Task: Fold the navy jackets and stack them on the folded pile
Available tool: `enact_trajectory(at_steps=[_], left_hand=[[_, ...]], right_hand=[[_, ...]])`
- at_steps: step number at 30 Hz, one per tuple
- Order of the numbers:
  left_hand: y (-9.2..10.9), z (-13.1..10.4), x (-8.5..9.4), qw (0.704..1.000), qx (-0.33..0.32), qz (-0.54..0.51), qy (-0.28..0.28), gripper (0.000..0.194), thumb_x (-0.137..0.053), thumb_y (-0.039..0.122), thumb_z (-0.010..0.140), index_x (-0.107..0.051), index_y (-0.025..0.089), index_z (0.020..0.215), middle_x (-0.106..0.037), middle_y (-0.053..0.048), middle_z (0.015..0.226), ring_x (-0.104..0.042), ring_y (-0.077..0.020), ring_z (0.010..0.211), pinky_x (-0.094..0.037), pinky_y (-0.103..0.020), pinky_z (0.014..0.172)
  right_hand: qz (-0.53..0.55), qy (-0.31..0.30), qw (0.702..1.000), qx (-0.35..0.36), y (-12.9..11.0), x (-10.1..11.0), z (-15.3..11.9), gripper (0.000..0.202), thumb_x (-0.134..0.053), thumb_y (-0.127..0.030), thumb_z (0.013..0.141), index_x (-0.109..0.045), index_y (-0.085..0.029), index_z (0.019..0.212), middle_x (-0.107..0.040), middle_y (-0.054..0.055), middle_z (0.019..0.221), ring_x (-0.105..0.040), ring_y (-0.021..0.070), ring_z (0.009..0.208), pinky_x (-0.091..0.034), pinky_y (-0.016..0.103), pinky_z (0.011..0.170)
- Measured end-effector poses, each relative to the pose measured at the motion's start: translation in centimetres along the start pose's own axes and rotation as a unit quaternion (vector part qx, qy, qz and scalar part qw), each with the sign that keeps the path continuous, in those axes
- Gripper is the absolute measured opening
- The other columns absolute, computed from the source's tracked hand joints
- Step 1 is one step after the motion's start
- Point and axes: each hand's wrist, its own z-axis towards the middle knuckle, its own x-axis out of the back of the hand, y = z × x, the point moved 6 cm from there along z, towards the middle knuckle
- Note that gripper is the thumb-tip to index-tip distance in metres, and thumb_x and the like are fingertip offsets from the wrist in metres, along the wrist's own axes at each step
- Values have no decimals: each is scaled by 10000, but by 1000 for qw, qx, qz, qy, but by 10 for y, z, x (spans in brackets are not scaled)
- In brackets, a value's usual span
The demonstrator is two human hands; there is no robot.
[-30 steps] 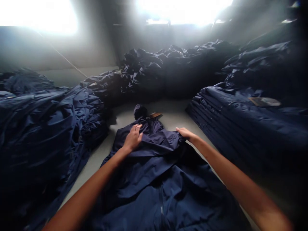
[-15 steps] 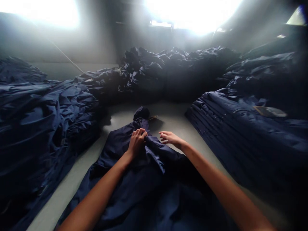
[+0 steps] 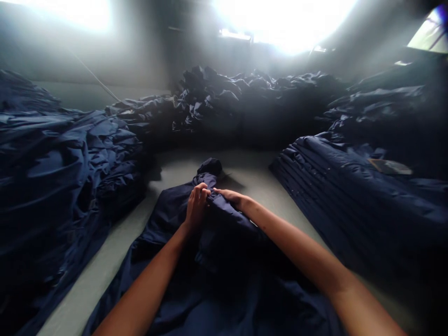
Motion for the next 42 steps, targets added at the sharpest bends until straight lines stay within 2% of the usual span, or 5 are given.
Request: enact_trajectory(at_steps=[10, 16, 23, 28, 42], left_hand=[[-20, 2, -7, 991, 86, 99, -29, 808, -595, 357, 941, -228, 178, 1639, -297, -210, 1684, -274, -375, 1566, -165, -676, 1263], [-50, -4, -28, 956, 188, 153, -163, 678, -417, 611, 1024, -418, 245, 1595, -379, -201, 1656, -260, -435, 1562, -154, -781, 1193], [-57, 8, -6, 954, 180, 121, -207, 643, -489, 594, 994, -498, 255, 1540, -464, -190, 1601, -387, -431, 1494, -263, -764, 1159], [-77, 38, 27, 965, 168, 151, -136, 503, -382, 448, 1053, -554, 270, 1491, -503, -146, 1574, -449, -337, 1464, -273, -600, 1233], [-138, 56, -7, 940, 278, 165, -106, 631, -324, 600, 1048, -632, 165, 1386, -606, -216, 1455, -504, -411, 1409, -304, -647, 1183]], right_hand=[[-130, 266, 951, 86, -30, 34, -24, 205, -628, -289, 943, -743, -149, 1040, -783, 44, 1004, -672, 209, 963, -510, 291, 878], [-336, 430, 819, 179, -80, 84, -71, 333, -441, -394, 1063, -662, -223, 1244, -717, 100, 1245, -611, 260, 1205, -431, 318, 984], [-660, 364, 657, 10, -37, 108, -78, 382, -440, -212, 1012, -682, -124, 1294, -655, 268, 1301, -593, 372, 1201, -391, 503, 1021], [-659, 306, 676, 124, -40, 87, -40, 488, -343, -251, 1058, -563, -145, 1480, -502, 206, 1547, -447, 328, 1409, -287, 472, 1187], [-614, 151, 774, 31, 40, 91, 39, 539, -282, -441, 1109, -405, -299, 1614, -275, 64, 1723, -190, 279, 1602, -94, 610, 1266]])
